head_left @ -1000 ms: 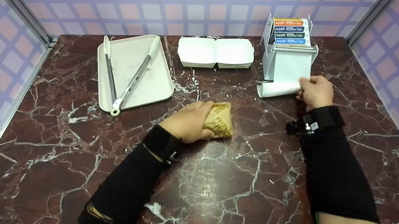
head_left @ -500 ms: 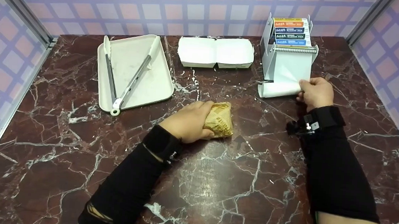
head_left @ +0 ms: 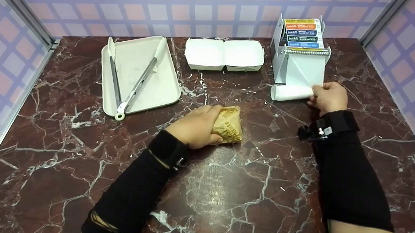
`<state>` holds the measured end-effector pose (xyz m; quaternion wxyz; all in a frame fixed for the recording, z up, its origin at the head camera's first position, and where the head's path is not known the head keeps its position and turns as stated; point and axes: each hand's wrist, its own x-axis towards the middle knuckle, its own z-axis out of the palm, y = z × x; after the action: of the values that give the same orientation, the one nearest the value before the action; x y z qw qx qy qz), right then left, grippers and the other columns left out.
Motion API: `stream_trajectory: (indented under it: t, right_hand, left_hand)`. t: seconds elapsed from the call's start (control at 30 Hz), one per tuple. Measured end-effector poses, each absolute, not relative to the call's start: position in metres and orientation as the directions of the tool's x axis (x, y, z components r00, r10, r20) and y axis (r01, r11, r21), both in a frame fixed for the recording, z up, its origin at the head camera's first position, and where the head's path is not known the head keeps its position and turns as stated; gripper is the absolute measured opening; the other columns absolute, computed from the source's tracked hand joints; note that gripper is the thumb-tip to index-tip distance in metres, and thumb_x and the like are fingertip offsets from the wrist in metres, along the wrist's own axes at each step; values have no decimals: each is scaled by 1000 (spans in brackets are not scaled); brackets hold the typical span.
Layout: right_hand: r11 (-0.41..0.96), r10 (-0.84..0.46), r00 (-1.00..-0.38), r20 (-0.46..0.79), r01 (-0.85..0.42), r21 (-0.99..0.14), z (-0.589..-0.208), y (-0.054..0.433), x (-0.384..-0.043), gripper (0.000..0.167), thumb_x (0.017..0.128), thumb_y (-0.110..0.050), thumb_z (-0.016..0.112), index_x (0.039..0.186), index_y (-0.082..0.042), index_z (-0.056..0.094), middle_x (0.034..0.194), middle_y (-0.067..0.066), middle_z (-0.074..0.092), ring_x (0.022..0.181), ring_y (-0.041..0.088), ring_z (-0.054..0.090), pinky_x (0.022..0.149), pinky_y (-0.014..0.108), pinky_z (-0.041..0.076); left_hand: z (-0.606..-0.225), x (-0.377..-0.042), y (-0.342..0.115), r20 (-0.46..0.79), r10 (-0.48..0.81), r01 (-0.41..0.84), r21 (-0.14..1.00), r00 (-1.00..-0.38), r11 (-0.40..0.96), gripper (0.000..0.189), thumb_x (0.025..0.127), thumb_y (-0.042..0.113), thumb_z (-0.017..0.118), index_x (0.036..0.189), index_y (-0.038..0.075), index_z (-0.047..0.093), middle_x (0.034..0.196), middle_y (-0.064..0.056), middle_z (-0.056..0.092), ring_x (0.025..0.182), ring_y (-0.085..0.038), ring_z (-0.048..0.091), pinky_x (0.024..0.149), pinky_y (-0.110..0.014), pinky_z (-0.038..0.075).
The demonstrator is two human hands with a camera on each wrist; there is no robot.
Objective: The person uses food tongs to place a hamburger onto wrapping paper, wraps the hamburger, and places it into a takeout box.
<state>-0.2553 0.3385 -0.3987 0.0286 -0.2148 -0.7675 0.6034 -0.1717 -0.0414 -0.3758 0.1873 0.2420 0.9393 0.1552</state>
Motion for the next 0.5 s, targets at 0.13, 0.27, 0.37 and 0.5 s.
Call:
stream_trajectory:
  t: [0.13,0.27,0.37,0.5]
  right_hand:
    - [136,393,-893,-219,292,-947,-399,338,-257,9,104,-11,59,108,-7,52,108,10,50,57,2,61,64,16,62]
    - [79,452,-875,-174,233,-969,-403,337,-259,6,102,-9,59,104,-6,54,106,10,50,57,3,61,62,16,61]
    - [57,485,-866,-123,172,-983,-407,335,-261,5,101,-6,60,102,-2,56,101,9,52,56,3,62,60,16,61]
    - [77,502,-859,-99,159,-984,-409,332,-265,9,100,-4,60,106,2,60,91,4,57,57,3,63,61,17,61]
  left_hand:
    - [-376,-172,-41,-276,513,398,379,-813,835,94,96,47,73,166,11,22,155,-13,47,142,-29,48,126,-47,37]
    - [-376,-172,-41,-281,511,398,375,-812,837,97,96,47,72,168,9,19,161,-15,42,147,-31,45,128,-48,34]
    - [-376,-172,-42,-281,513,398,379,-811,836,98,96,47,72,168,8,18,163,-16,40,149,-31,43,129,-48,32]
    - [-376,-171,-42,-279,511,394,383,-813,835,98,96,47,72,168,8,18,166,-16,38,151,-32,41,130,-48,30]
